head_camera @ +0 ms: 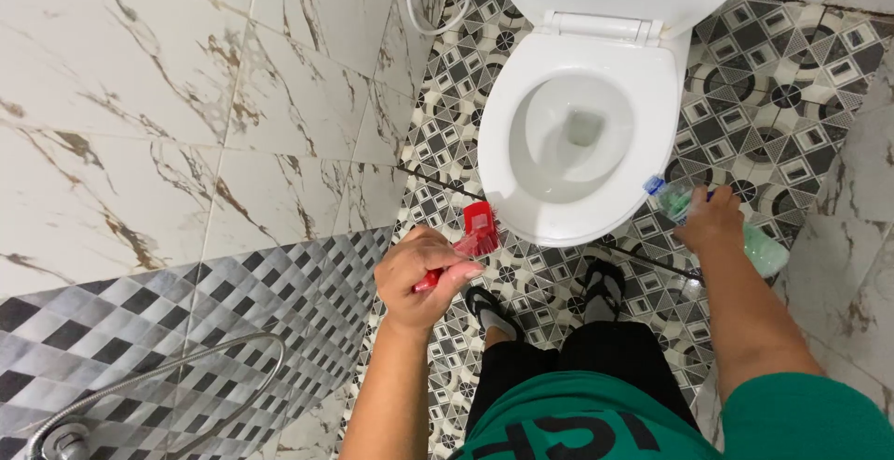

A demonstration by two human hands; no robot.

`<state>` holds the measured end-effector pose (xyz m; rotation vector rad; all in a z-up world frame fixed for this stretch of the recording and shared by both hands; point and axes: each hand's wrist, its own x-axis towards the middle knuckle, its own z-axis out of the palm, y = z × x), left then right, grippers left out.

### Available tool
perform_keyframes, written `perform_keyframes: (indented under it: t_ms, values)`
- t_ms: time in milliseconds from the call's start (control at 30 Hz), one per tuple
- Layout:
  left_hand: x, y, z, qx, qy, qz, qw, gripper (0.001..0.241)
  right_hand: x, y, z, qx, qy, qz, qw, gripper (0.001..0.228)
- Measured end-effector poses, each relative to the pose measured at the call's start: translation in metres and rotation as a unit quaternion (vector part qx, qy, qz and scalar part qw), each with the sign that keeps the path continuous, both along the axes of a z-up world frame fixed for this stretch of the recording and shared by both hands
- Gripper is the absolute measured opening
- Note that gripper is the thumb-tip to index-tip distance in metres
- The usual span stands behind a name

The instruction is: The person scrubs the exterior of a white toilet, including the tank and seat, using a red brush. They then open the toilet lid, pour a liquid from a bottle into the bowl, and scrub the interior of the bowl with the brush.

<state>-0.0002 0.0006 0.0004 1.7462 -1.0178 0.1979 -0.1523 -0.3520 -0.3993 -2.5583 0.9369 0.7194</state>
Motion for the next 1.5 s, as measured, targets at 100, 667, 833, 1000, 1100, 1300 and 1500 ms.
perform_keyframes:
  t_ms: [100,667,833,1000,1100,1300,1500]
  values:
    - [-0.002,0.001,-0.002,0.000,0.006,0.001,1.000,0.027,0.005,0.001,0.005,0.007,0.009,-0.005,1.000,0.095]
    - [0.000,0.001,0.000,0.003,-0.005,0.011,1.000,0.029,0.006,0.002,0.007,-0.012,0.011,0.014,1.000,0.096]
    - [0.001,0.001,0.000,0.001,-0.010,0.006,1.000,0.028,0.005,0.001,-0.001,-0.010,0.016,0.013,1.000,0.095]
    - [0.001,0.001,0.001,0.000,-0.010,0.005,1.000,0.029,0.006,0.001,-0.002,-0.015,0.017,0.020,1.000,0.094]
    - [0.001,-0.001,0.001,0.001,-0.015,0.007,1.000,0.029,0.008,-0.002,-0.001,-0.010,0.024,0.018,1.000,0.097]
    - [0.001,-0.002,0.000,-0.004,-0.016,0.003,1.000,0.029,0.007,-0.002,0.000,-0.010,0.025,0.020,0.999,0.103]
    - [0.001,-0.001,0.002,-0.005,-0.013,-0.002,1.000,0.029,0.007,0.000,-0.001,-0.016,0.015,0.015,1.000,0.103]
